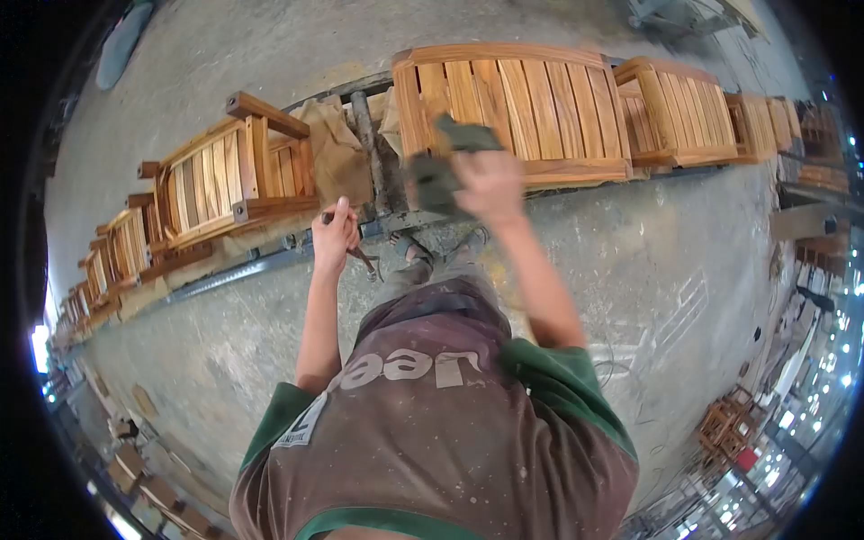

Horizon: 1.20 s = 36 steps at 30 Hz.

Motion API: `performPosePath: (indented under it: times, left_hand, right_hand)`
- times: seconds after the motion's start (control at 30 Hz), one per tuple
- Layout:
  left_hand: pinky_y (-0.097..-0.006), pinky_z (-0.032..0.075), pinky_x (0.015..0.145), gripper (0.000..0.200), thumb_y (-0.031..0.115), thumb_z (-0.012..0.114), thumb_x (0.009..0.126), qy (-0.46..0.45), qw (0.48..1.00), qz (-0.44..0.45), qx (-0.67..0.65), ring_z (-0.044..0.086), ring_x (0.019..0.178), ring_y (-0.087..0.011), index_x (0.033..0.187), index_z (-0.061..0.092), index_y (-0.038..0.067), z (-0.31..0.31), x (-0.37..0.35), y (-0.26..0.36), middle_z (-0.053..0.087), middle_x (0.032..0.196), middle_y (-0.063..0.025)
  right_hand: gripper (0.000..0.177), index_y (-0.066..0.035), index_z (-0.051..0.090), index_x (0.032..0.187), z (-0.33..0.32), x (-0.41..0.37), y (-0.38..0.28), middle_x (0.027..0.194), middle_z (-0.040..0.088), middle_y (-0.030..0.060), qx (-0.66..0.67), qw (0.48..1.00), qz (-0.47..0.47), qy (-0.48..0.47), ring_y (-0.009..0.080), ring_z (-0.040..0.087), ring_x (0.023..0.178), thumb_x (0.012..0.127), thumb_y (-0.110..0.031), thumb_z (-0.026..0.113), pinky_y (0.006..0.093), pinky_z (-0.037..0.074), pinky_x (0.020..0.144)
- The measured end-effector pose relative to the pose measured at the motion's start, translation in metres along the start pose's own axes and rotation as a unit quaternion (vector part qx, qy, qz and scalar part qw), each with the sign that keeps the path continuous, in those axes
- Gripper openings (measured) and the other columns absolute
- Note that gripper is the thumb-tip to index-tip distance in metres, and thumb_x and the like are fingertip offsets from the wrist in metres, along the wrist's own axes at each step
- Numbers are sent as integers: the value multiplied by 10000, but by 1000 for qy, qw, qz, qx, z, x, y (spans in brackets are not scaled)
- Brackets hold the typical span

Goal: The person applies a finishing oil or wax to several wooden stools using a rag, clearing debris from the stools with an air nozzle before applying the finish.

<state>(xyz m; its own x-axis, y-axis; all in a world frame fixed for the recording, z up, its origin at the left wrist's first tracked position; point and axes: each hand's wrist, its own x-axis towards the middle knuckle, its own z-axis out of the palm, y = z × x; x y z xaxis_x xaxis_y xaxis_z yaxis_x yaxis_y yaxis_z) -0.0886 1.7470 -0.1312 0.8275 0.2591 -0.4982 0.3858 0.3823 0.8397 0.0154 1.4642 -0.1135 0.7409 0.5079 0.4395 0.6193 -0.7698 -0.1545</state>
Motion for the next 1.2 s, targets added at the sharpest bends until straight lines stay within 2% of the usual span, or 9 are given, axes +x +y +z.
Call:
performPosePath:
  times: [0.17,0.27,0.43,0.47,0.53,0.9,1.0,1.13,1.2]
  left_hand:
    - [-248,265,367,407,319,578,1004,-4,1000,-30,7,310,374,-69,758,537,-3,-42,-2,-8,337,484,34]
    - [-248,250,363,412,330,576,1004,9,998,-46,52,304,370,-61,772,557,-9,-42,13,-14,333,485,45]
    - [-239,245,360,425,352,571,1004,-27,995,-40,86,301,373,-44,784,578,-11,3,46,-13,348,492,56]
    - [-236,247,360,423,352,564,1008,-34,995,-39,91,306,375,-41,805,592,-17,13,54,-13,350,492,59]
    - [-238,247,360,413,347,561,1010,-37,993,-22,106,308,375,-40,821,603,-18,36,63,-13,355,494,60]
    - [-263,407,614,342,253,637,967,145,935,93,309,470,672,-87,928,657,-86,111,52,-8,579,707,-9]
    - [-270,406,570,322,254,636,971,216,916,92,325,494,634,-93,876,648,-53,126,64,-11,583,687,-20]
    - [-279,400,567,322,256,587,1000,358,822,145,418,503,646,-108,860,626,-31,168,71,-17,566,672,-28]
    - [-281,401,573,326,258,578,1005,382,786,167,455,503,650,-112,863,618,-32,162,76,-18,563,673,-23]
  right_hand:
    - [491,-75,659,1123,-55,-79,196,1013,684,148,-331,876,351,-22,331,659,871,758,-403,676,498,499,747]
    - [451,-66,703,1031,-49,0,167,954,700,170,-323,829,448,-92,363,686,865,806,-454,652,508,518,759]
    - [230,-102,716,867,38,108,14,874,677,137,-109,971,215,2,324,651,860,719,-268,663,487,470,758]
    - [265,-105,713,891,31,141,-9,935,676,116,-50,960,202,-189,308,632,932,708,-296,689,477,458,787]
    - [351,-103,716,929,71,150,-6,1012,666,99,-17,999,21,-45,298,609,1007,678,-349,729,465,466,807]
    - [530,-60,693,1138,22,111,402,1113,680,153,-58,932,348,-88,345,626,1054,799,-464,629,445,478,938]
    - [552,26,652,1158,15,107,426,1109,697,139,259,842,448,-152,272,650,1013,837,-421,625,337,494,874]
    - [286,-87,676,1082,72,76,466,957,690,27,540,515,638,-192,182,647,864,941,-303,554,361,505,771]
    - [286,-96,677,1086,87,86,472,959,693,29,495,616,554,-263,189,649,861,938,-309,557,362,506,772]
